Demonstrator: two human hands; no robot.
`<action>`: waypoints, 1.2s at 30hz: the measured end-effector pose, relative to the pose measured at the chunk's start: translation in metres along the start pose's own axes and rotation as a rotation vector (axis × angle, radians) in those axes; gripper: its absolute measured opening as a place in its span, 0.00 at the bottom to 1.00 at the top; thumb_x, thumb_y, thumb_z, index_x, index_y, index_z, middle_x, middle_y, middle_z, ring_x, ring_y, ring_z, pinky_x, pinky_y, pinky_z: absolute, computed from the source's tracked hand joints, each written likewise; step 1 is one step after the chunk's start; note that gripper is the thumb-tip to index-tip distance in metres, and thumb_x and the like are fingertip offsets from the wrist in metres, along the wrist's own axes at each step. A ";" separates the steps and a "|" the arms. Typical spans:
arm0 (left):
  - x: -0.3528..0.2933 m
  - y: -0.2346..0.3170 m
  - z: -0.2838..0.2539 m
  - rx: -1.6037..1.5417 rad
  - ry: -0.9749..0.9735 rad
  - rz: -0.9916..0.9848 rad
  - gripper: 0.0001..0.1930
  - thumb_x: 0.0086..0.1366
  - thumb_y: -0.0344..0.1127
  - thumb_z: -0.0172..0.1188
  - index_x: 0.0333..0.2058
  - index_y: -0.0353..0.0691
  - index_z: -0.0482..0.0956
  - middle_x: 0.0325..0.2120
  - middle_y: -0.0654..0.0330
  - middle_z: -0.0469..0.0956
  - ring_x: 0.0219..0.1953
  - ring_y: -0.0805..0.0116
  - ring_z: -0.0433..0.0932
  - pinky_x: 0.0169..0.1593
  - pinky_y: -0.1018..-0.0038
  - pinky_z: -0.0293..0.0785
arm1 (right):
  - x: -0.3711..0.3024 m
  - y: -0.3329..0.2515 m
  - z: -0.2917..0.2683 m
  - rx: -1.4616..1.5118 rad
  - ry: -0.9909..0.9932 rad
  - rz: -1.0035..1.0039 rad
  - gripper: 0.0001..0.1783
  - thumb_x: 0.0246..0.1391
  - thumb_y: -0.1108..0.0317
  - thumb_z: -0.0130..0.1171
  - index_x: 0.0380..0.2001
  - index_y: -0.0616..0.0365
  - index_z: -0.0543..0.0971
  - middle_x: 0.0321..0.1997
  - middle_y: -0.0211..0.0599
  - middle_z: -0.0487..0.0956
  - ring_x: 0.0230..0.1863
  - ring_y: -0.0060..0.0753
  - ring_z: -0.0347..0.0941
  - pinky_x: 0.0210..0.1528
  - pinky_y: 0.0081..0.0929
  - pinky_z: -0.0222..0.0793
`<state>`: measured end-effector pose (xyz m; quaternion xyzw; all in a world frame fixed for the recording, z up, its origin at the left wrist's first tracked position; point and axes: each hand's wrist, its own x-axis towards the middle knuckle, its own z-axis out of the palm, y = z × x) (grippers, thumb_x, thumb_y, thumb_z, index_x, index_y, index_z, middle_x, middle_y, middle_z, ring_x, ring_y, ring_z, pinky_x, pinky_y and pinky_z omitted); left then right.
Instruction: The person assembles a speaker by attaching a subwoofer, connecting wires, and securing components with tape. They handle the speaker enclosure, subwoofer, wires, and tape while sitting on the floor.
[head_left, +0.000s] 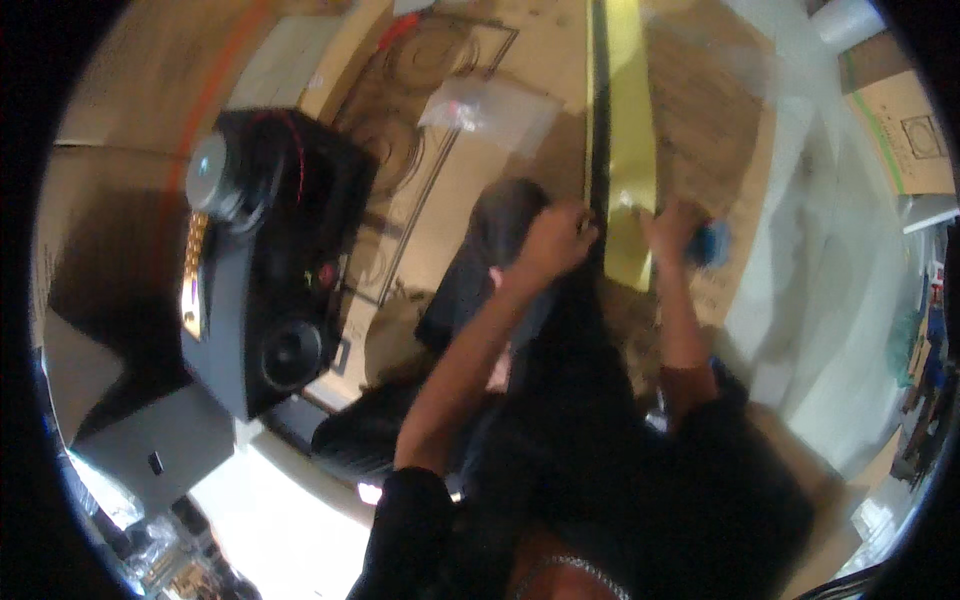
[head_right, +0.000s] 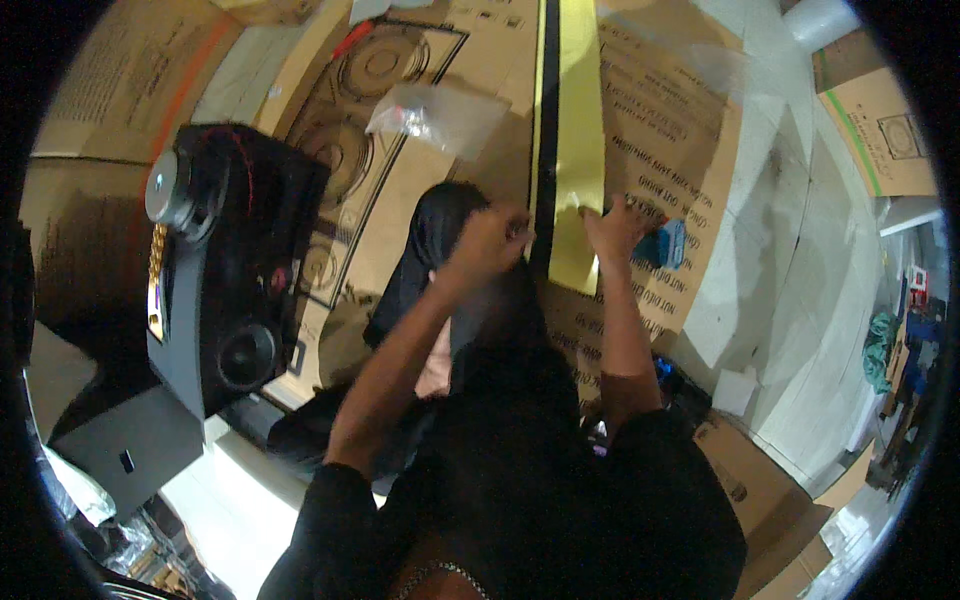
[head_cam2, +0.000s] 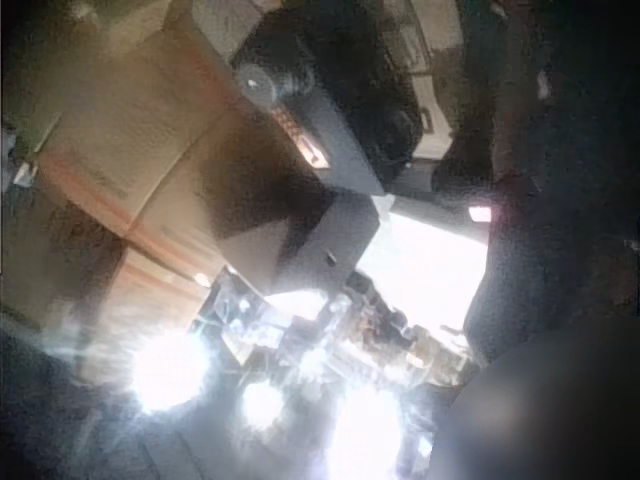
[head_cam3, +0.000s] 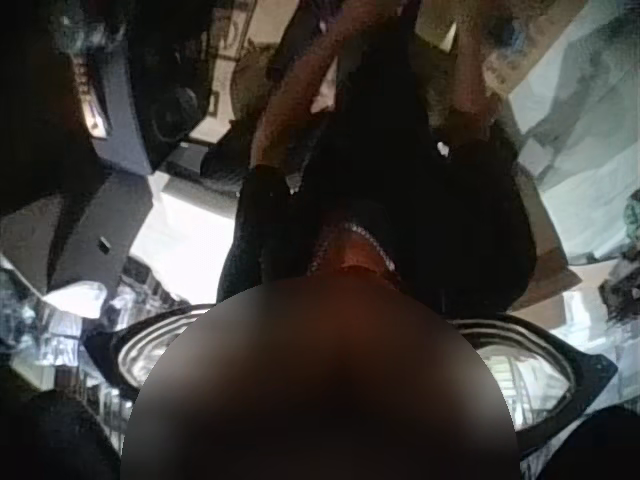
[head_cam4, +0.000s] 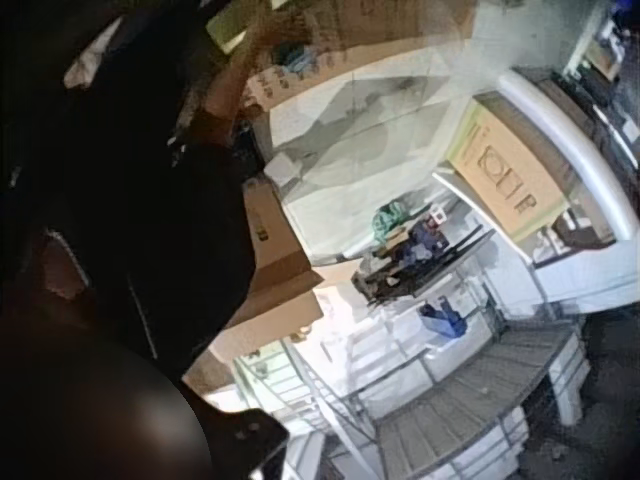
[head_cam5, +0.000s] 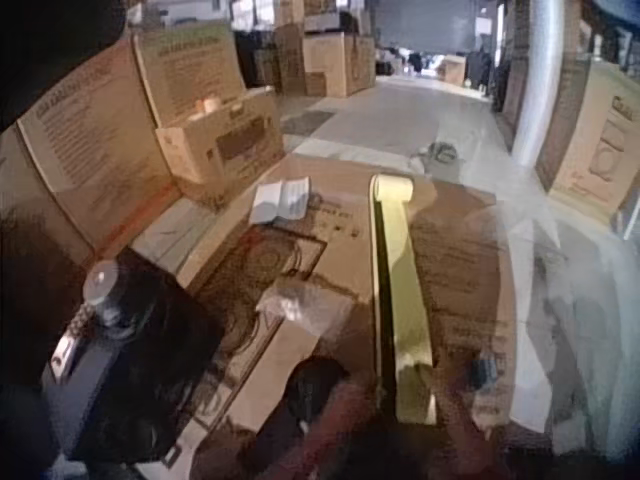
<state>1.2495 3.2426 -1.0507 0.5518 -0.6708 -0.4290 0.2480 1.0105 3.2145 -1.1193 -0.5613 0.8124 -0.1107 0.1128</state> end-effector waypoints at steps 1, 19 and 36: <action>-0.001 0.002 0.017 0.048 -0.040 0.056 0.17 0.57 0.40 0.70 0.44 0.39 0.84 0.40 0.46 0.82 0.46 0.47 0.82 0.52 0.57 0.78 | 0.007 0.000 -0.004 0.013 -0.087 -0.014 0.35 0.50 0.48 0.69 0.57 0.58 0.78 0.59 0.65 0.73 0.65 0.66 0.66 0.67 0.56 0.59; -0.046 0.030 0.023 0.515 0.489 0.611 0.15 0.51 0.28 0.68 0.40 0.47 0.85 0.35 0.63 0.79 0.37 0.64 0.80 0.40 0.70 0.79 | 0.013 -0.045 -0.124 1.542 -0.668 0.378 0.29 0.60 0.52 0.63 0.56 0.63 0.78 0.51 0.41 0.82 0.50 0.35 0.79 0.52 0.37 0.75; -0.055 0.116 -0.032 0.004 0.469 0.560 0.18 0.47 0.20 0.74 0.39 0.39 0.85 0.36 0.57 0.82 0.32 0.63 0.81 0.35 0.69 0.79 | -0.105 -0.092 -0.191 1.300 -0.352 -0.067 0.15 0.64 0.65 0.64 0.50 0.61 0.80 0.44 0.28 0.82 0.44 0.17 0.76 0.48 0.18 0.71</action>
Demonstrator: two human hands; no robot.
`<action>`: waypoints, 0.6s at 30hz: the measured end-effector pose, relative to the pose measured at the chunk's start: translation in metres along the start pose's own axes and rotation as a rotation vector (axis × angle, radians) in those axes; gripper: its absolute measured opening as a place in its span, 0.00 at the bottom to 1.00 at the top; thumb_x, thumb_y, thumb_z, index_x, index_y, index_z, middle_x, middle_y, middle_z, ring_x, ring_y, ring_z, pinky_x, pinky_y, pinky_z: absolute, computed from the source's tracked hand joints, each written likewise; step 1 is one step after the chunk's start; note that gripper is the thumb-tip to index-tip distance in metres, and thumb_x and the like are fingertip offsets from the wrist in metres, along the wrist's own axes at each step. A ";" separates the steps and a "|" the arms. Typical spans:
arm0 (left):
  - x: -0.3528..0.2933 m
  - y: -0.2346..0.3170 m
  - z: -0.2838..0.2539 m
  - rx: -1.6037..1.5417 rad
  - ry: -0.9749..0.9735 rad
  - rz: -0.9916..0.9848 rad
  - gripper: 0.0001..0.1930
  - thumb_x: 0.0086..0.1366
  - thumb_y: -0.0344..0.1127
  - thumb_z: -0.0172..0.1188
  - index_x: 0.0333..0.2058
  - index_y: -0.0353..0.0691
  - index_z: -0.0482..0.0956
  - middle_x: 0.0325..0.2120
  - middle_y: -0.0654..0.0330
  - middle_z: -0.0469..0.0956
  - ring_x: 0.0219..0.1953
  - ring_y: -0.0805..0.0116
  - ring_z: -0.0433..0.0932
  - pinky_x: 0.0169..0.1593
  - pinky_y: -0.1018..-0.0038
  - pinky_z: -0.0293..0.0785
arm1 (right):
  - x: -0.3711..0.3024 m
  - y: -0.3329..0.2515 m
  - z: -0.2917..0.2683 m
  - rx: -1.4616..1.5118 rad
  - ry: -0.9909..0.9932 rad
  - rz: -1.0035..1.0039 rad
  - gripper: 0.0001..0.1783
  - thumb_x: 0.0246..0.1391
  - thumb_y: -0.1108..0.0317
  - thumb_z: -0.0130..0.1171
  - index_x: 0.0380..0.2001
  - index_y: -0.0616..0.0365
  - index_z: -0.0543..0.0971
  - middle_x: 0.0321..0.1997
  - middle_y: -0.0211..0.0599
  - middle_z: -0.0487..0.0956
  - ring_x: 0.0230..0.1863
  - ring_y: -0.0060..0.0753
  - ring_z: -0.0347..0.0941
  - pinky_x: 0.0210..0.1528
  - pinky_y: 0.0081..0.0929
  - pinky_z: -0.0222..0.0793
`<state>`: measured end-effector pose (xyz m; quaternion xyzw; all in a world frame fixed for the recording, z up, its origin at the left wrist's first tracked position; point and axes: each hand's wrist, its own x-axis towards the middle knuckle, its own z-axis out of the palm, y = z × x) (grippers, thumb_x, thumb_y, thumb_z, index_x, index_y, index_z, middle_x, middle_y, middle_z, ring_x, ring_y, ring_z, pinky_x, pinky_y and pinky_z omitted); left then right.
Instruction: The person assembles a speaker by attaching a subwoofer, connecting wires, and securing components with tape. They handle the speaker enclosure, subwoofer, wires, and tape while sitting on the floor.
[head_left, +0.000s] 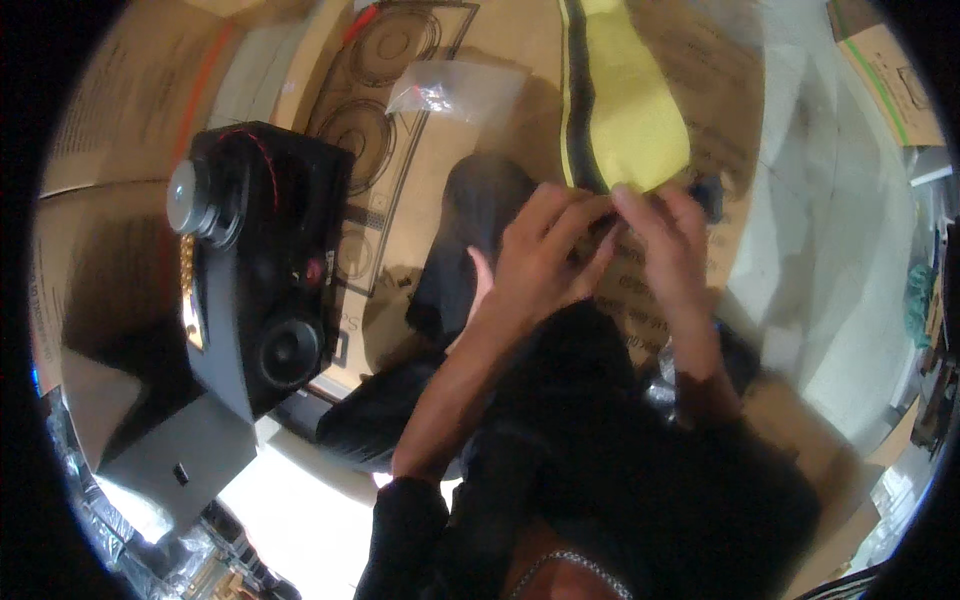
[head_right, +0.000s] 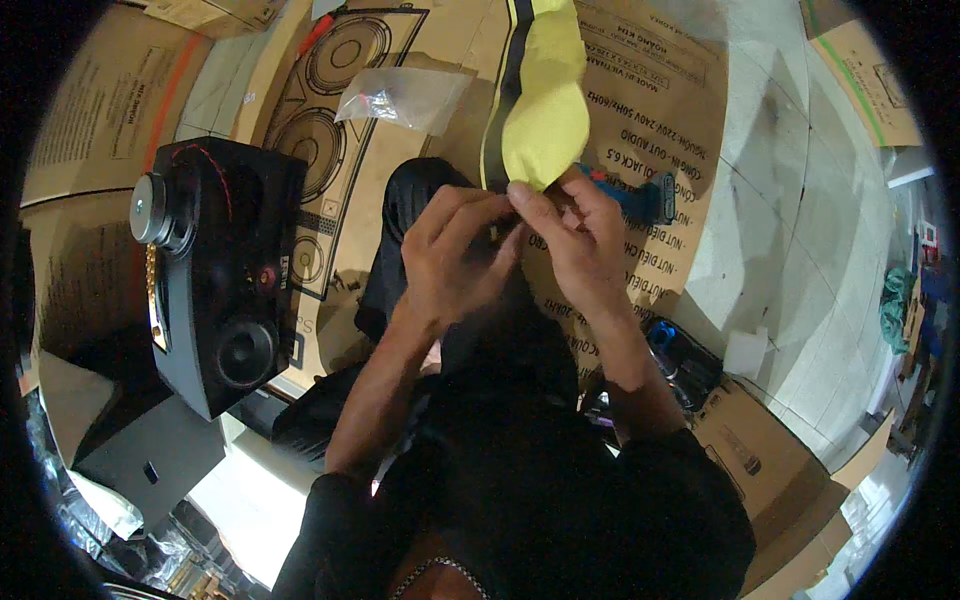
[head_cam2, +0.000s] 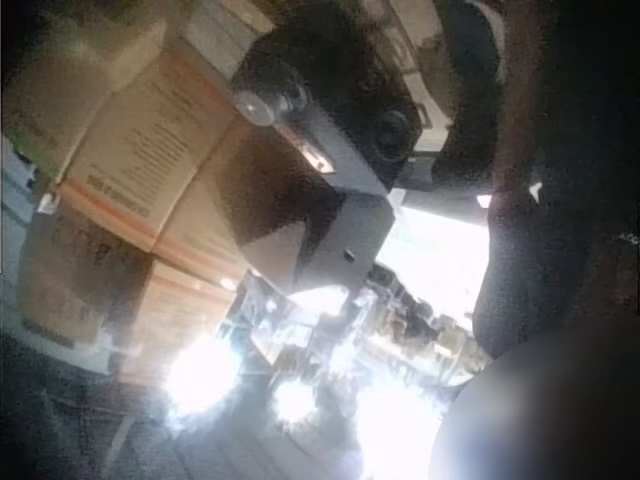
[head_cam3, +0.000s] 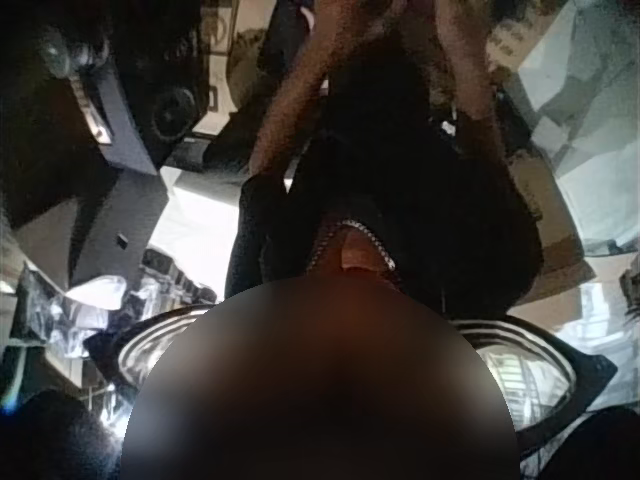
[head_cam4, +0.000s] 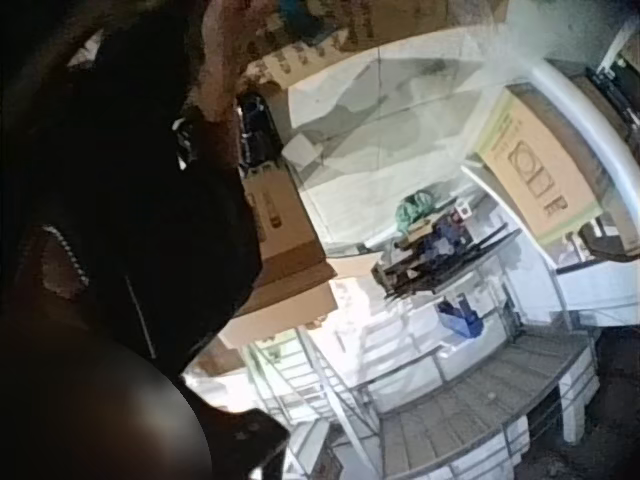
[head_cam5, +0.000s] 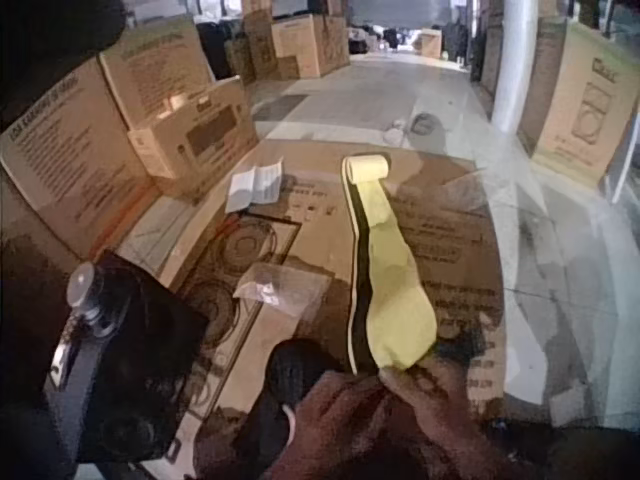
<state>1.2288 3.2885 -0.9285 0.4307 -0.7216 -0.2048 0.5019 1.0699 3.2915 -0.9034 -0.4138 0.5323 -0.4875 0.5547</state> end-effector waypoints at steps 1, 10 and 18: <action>0.007 0.006 -0.005 -0.053 -0.069 -0.054 0.18 0.48 0.20 0.73 0.41 0.38 0.85 0.37 0.57 0.82 0.33 0.64 0.81 0.36 0.69 0.79 | 0.002 -0.007 0.000 -0.004 0.020 -0.027 0.14 0.64 0.64 0.64 0.47 0.62 0.81 0.41 0.27 0.83 0.41 0.15 0.77 0.45 0.17 0.72; 0.075 0.019 -0.049 -0.011 -0.121 0.355 0.15 0.51 0.26 0.73 0.39 0.46 0.86 0.41 0.64 0.80 0.43 0.61 0.76 0.42 0.68 0.77 | 0.011 -0.065 0.002 0.074 -0.040 -0.175 0.15 0.64 0.67 0.63 0.49 0.66 0.82 0.38 0.31 0.83 0.33 0.17 0.76 0.35 0.19 0.74; 0.091 0.042 -0.071 -0.136 -0.080 0.427 0.10 0.49 0.26 0.75 0.32 0.41 0.87 0.34 0.62 0.84 0.36 0.62 0.81 0.41 0.69 0.76 | 0.008 -0.088 0.017 0.184 -0.155 -0.307 0.19 0.63 0.69 0.61 0.55 0.66 0.78 0.41 0.30 0.83 0.34 0.13 0.74 0.33 0.14 0.69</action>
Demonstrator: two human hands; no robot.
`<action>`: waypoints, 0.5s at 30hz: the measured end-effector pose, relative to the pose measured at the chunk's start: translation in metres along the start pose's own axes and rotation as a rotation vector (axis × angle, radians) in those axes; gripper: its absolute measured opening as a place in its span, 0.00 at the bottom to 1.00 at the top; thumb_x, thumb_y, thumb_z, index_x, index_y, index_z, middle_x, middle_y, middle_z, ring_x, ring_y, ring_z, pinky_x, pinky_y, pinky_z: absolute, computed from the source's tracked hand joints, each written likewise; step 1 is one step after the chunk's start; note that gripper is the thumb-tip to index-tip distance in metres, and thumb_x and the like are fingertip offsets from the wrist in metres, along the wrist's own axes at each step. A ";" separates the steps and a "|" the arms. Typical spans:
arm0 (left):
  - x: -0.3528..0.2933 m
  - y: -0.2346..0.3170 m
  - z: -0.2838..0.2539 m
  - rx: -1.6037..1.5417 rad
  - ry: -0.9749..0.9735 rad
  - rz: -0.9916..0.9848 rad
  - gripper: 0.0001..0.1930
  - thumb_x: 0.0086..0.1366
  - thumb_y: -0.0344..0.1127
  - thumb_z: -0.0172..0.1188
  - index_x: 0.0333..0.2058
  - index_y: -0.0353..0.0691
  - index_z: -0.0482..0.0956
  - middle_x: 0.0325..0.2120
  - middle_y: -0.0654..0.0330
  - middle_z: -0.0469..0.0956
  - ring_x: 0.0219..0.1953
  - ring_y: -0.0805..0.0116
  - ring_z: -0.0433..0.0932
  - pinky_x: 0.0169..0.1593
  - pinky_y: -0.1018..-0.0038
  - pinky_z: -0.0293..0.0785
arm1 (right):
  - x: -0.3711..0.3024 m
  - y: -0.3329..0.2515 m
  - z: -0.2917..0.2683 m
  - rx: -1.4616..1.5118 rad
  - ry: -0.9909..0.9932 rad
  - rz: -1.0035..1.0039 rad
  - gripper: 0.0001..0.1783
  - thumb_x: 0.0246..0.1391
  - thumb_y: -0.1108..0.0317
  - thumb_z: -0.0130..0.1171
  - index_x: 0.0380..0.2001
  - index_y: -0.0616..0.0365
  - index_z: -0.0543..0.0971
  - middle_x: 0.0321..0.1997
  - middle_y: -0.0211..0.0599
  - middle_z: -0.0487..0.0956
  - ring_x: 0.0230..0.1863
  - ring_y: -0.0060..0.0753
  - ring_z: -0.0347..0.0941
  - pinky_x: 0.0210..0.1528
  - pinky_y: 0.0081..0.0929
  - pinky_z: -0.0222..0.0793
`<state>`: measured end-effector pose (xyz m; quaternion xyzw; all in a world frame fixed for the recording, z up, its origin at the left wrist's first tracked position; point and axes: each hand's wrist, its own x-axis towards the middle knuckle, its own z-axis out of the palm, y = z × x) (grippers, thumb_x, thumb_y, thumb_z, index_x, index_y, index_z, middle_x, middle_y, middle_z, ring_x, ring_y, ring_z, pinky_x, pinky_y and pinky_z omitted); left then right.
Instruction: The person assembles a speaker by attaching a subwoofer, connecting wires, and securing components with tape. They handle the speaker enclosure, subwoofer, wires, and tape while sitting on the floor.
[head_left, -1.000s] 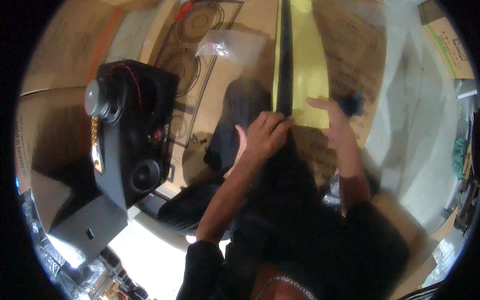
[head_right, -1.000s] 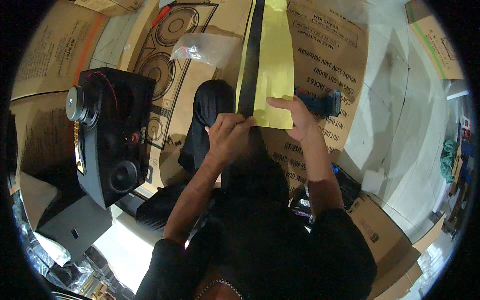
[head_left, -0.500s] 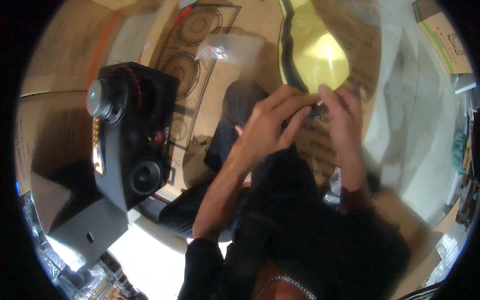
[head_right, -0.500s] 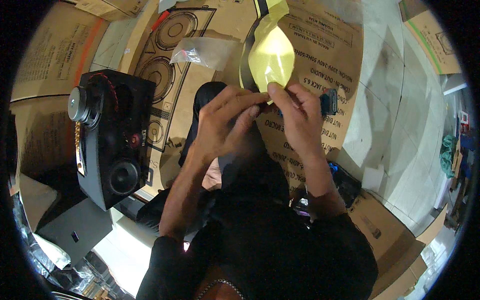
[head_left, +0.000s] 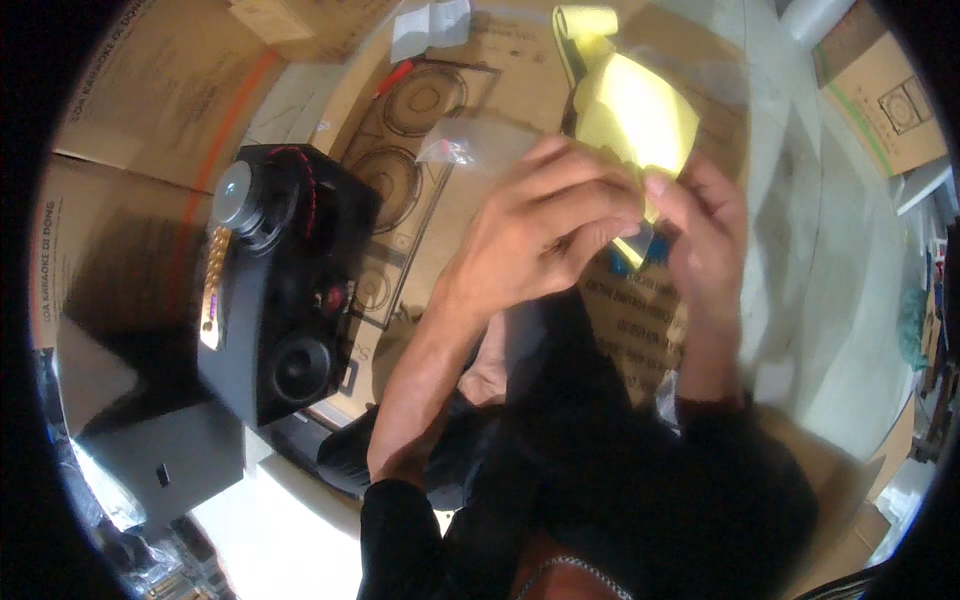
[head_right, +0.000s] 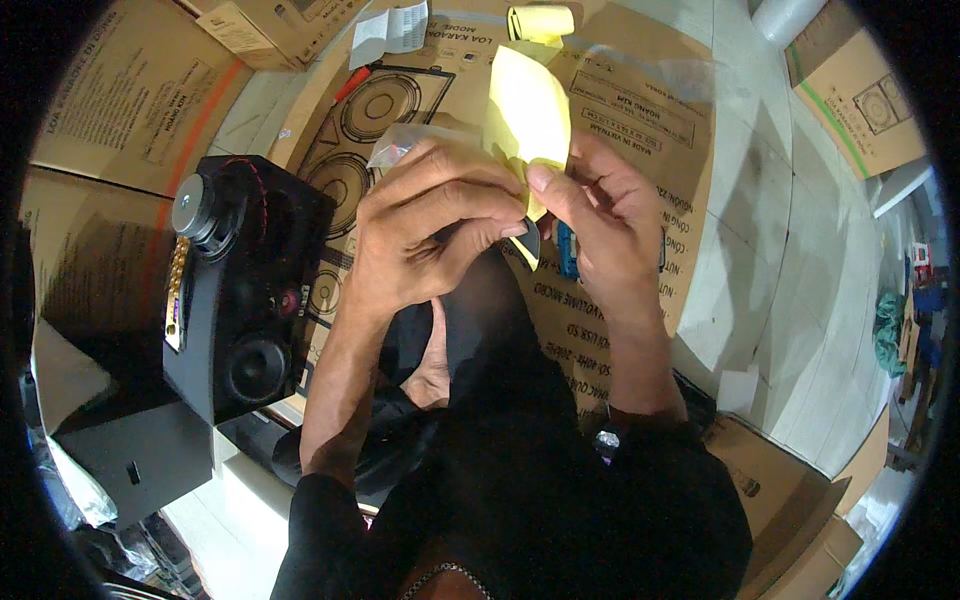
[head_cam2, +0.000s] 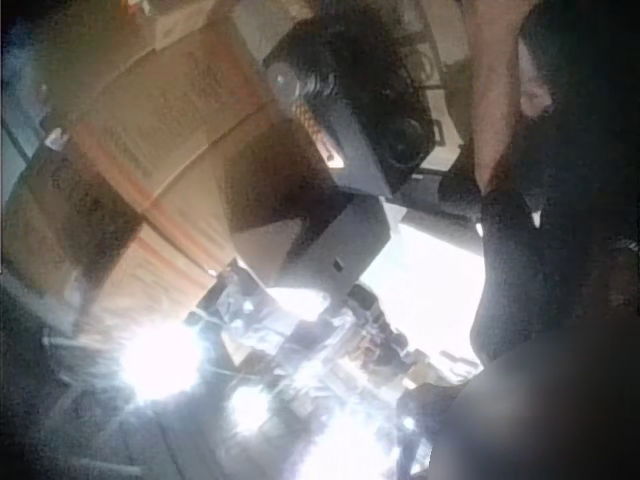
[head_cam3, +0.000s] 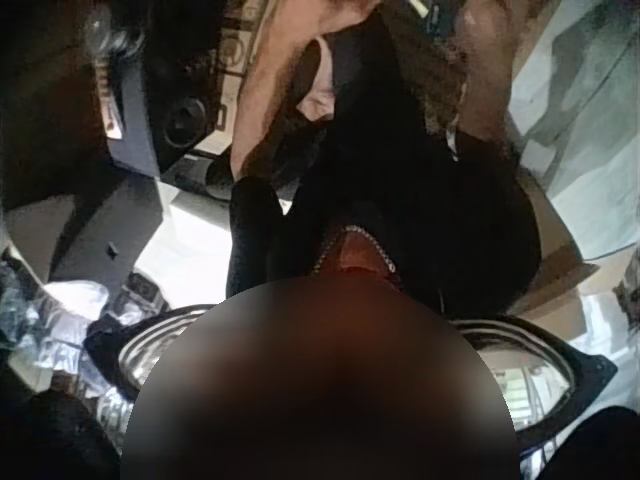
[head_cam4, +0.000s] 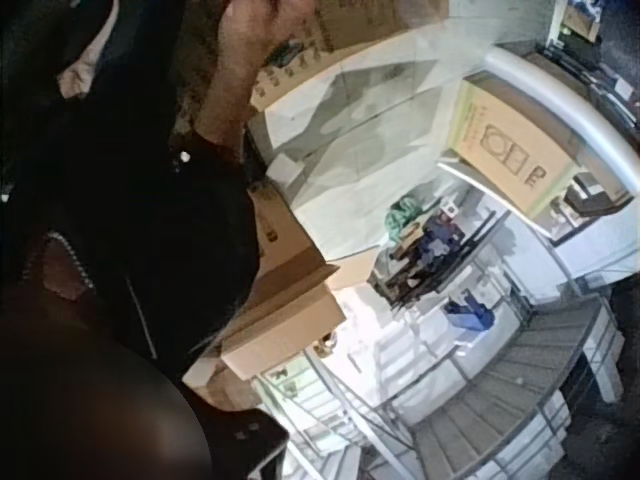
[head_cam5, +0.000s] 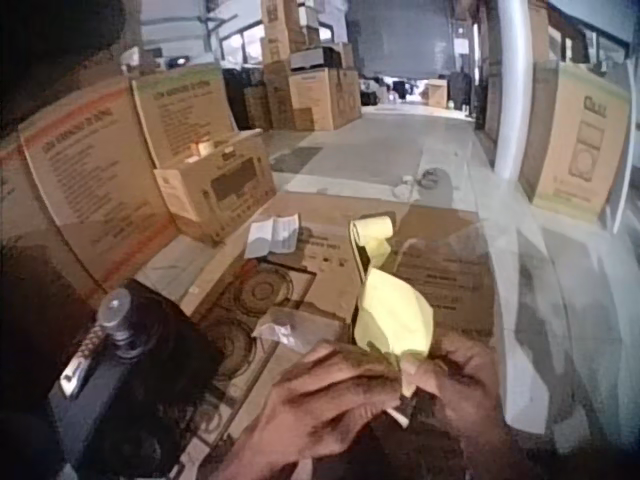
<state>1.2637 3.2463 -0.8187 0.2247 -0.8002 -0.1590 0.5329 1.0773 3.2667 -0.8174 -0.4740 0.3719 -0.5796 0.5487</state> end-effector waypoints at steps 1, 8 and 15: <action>-0.001 0.002 -0.002 0.012 -0.003 -0.010 0.10 0.49 0.26 0.75 0.32 0.41 0.87 0.34 0.62 0.84 0.36 0.62 0.81 0.41 0.69 0.76 | -0.001 -0.001 0.002 -0.014 -0.012 -0.003 0.19 0.63 0.69 0.61 0.55 0.66 0.78 0.41 0.30 0.83 0.34 0.13 0.74 0.33 0.14 0.69; -0.012 0.015 -0.008 0.082 0.066 -0.018 0.09 0.51 0.26 0.75 0.33 0.41 0.87 0.35 0.60 0.84 0.36 0.63 0.81 0.41 0.69 0.76 | -0.004 0.001 0.016 0.167 -0.017 0.059 0.21 0.62 0.70 0.62 0.56 0.66 0.76 0.44 0.33 0.82 0.40 0.19 0.77 0.41 0.19 0.72; -0.022 0.014 -0.006 0.048 0.142 -0.025 0.11 0.53 0.24 0.72 0.37 0.40 0.85 0.38 0.58 0.83 0.38 0.59 0.81 0.41 0.68 0.77 | -0.012 0.001 0.023 0.229 -0.082 -0.013 0.27 0.58 0.75 0.63 0.60 0.68 0.71 0.51 0.39 0.80 0.49 0.28 0.79 0.54 0.24 0.73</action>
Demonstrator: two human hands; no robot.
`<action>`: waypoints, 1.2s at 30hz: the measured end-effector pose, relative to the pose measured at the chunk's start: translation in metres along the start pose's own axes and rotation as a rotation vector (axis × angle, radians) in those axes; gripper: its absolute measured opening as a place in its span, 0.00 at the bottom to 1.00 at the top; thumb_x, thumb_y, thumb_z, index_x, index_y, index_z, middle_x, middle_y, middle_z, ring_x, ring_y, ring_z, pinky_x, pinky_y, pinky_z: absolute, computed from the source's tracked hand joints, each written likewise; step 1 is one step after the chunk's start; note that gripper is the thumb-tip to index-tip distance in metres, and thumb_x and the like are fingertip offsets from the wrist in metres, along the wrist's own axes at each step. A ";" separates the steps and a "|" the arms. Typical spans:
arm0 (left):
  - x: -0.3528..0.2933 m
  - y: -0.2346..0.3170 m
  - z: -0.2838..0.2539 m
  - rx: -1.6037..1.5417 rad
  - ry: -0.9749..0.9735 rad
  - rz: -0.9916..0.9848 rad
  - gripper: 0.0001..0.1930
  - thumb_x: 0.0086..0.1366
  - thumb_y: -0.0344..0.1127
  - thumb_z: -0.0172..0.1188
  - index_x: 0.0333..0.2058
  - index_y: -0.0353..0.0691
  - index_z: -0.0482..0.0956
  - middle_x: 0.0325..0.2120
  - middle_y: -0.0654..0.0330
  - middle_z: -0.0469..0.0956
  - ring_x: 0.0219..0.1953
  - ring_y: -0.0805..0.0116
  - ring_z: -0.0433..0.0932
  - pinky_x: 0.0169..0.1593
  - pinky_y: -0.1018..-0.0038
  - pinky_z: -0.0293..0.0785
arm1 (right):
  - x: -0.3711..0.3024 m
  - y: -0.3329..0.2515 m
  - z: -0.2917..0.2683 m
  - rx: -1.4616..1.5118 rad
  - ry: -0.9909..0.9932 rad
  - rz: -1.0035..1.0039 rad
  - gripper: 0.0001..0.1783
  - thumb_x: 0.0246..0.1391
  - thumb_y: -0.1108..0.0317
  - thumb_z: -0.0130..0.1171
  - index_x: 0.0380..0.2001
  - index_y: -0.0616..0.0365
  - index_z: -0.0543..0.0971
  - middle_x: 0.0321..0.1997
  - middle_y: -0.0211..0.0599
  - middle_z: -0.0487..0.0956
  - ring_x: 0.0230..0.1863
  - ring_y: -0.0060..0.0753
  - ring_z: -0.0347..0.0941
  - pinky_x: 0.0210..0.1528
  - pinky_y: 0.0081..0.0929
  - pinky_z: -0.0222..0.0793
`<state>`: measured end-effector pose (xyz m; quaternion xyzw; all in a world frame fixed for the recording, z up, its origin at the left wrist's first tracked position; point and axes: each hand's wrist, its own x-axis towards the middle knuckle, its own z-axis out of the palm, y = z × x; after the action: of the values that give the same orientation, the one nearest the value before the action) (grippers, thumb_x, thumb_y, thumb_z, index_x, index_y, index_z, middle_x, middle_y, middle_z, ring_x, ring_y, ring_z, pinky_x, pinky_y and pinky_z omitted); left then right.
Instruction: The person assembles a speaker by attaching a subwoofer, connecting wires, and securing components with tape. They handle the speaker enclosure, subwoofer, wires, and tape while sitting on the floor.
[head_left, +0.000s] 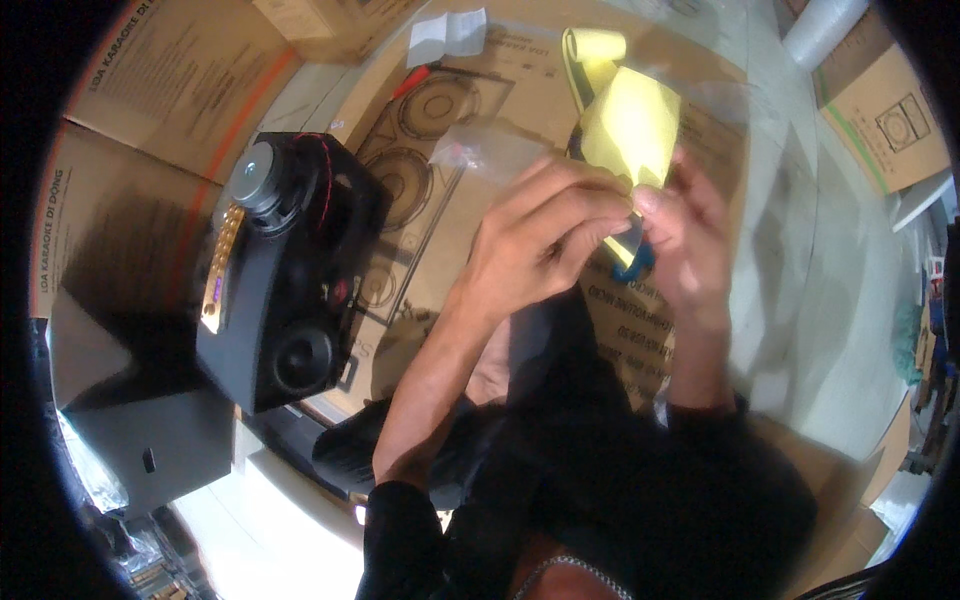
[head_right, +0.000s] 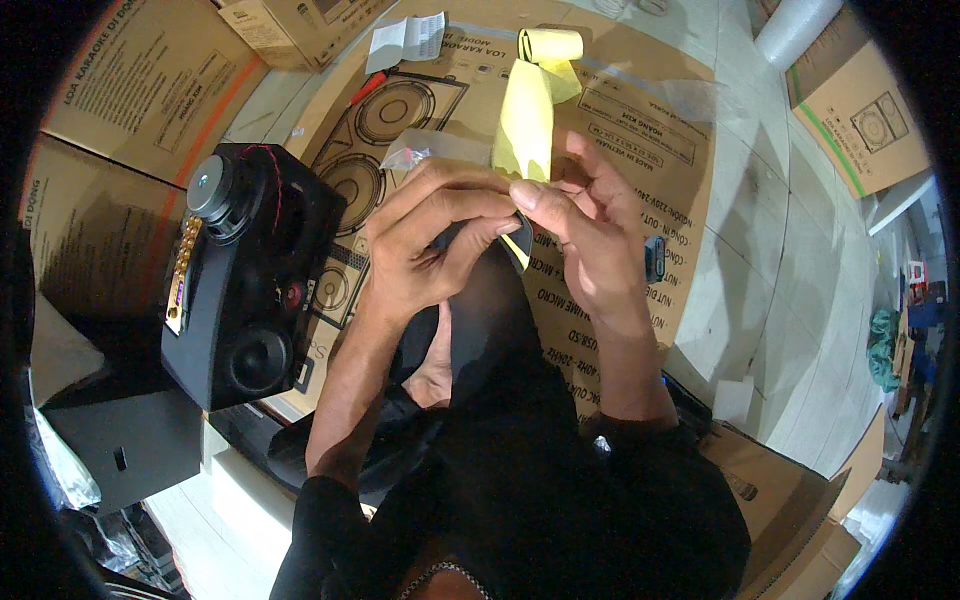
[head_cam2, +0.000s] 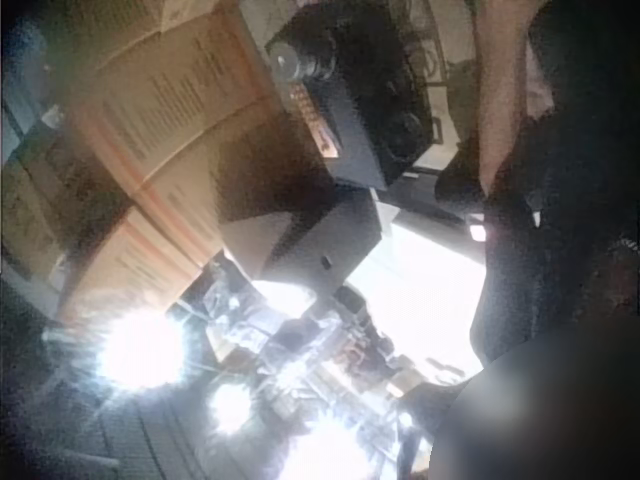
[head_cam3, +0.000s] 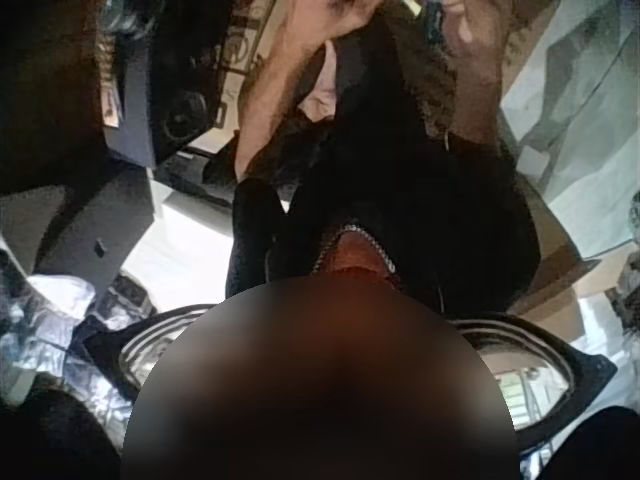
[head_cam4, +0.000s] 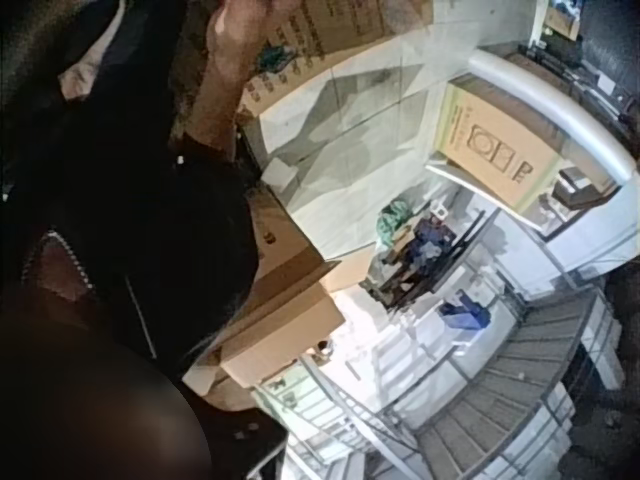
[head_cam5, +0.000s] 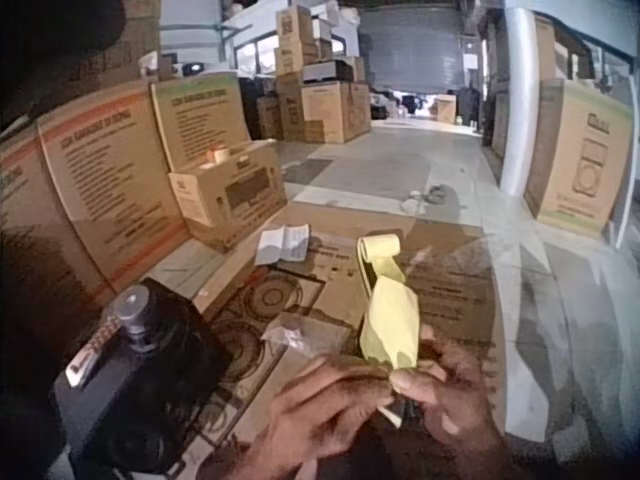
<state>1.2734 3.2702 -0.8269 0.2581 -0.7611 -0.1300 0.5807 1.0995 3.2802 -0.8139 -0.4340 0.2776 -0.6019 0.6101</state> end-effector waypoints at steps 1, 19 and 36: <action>-0.001 0.000 0.000 0.008 0.004 0.004 0.11 0.53 0.24 0.72 0.37 0.40 0.85 0.37 0.58 0.83 0.38 0.59 0.81 0.41 0.68 0.77 | 0.000 0.000 0.001 -0.026 0.027 0.023 0.28 0.58 0.75 0.63 0.61 0.68 0.70 0.51 0.40 0.80 0.49 0.28 0.79 0.53 0.24 0.73; -0.006 -0.003 0.007 -0.013 0.078 0.031 0.10 0.54 0.25 0.72 0.36 0.38 0.86 0.37 0.57 0.83 0.39 0.60 0.83 0.41 0.68 0.79 | -0.001 -0.003 -0.002 -0.007 0.053 0.055 0.27 0.58 0.75 0.62 0.60 0.68 0.71 0.49 0.40 0.81 0.46 0.26 0.80 0.48 0.24 0.76; -0.015 -0.012 0.017 -0.026 0.055 0.058 0.10 0.58 0.28 0.70 0.37 0.41 0.80 0.40 0.60 0.82 0.42 0.59 0.81 0.42 0.68 0.78 | -0.007 0.003 -0.007 -0.012 0.103 0.072 0.23 0.56 0.70 0.64 0.56 0.65 0.76 0.40 0.30 0.82 0.33 0.14 0.73 0.34 0.15 0.66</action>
<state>1.2633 3.2665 -0.8498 0.2320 -0.7503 -0.1158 0.6081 1.0935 3.2855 -0.8211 -0.3961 0.3277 -0.5993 0.6137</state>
